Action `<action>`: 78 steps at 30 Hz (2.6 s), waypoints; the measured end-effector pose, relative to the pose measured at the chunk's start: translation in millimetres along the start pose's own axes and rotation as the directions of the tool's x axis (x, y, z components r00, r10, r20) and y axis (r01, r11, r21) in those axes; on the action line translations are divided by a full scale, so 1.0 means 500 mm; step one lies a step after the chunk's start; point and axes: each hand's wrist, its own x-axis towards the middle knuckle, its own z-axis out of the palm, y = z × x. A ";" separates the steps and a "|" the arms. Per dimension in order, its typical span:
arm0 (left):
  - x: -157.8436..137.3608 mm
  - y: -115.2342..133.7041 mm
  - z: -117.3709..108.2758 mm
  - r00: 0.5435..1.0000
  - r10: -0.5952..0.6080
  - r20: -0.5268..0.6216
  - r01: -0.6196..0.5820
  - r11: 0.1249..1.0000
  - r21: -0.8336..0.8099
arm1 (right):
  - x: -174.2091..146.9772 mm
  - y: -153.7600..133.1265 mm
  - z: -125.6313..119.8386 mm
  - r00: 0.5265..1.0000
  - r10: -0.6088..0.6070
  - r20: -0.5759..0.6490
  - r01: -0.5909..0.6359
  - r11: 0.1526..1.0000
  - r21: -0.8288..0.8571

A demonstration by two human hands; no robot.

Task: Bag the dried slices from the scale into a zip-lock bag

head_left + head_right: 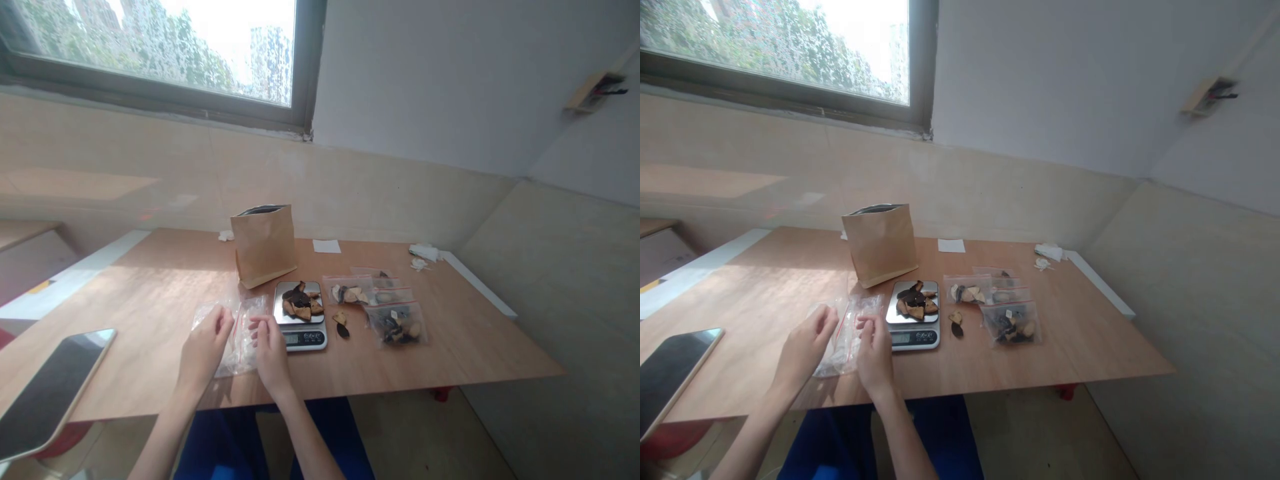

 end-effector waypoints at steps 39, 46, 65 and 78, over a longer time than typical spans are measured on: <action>0.009 -0.001 0.129 0.998 -0.005 0.060 0.020 0.965 -0.261 | 0.098 0.044 -0.388 0.969 -0.159 -0.186 -0.012 0.728 -0.685; 0.010 -0.006 0.133 0.998 0.011 0.068 0.006 0.969 -0.248 | 0.063 0.061 -0.375 0.975 -0.220 -0.028 0.071 0.428 -0.901; 0.009 -0.004 0.130 0.996 0.025 0.088 -0.004 0.972 -0.233 | 0.039 0.080 -0.357 0.987 -0.121 0.102 0.144 0.421 -0.896; 0.009 -0.007 0.133 0.995 0.004 0.099 0.023 0.962 -0.273 | 0.063 0.070 -0.377 0.988 -0.101 0.117 0.154 0.600 -0.785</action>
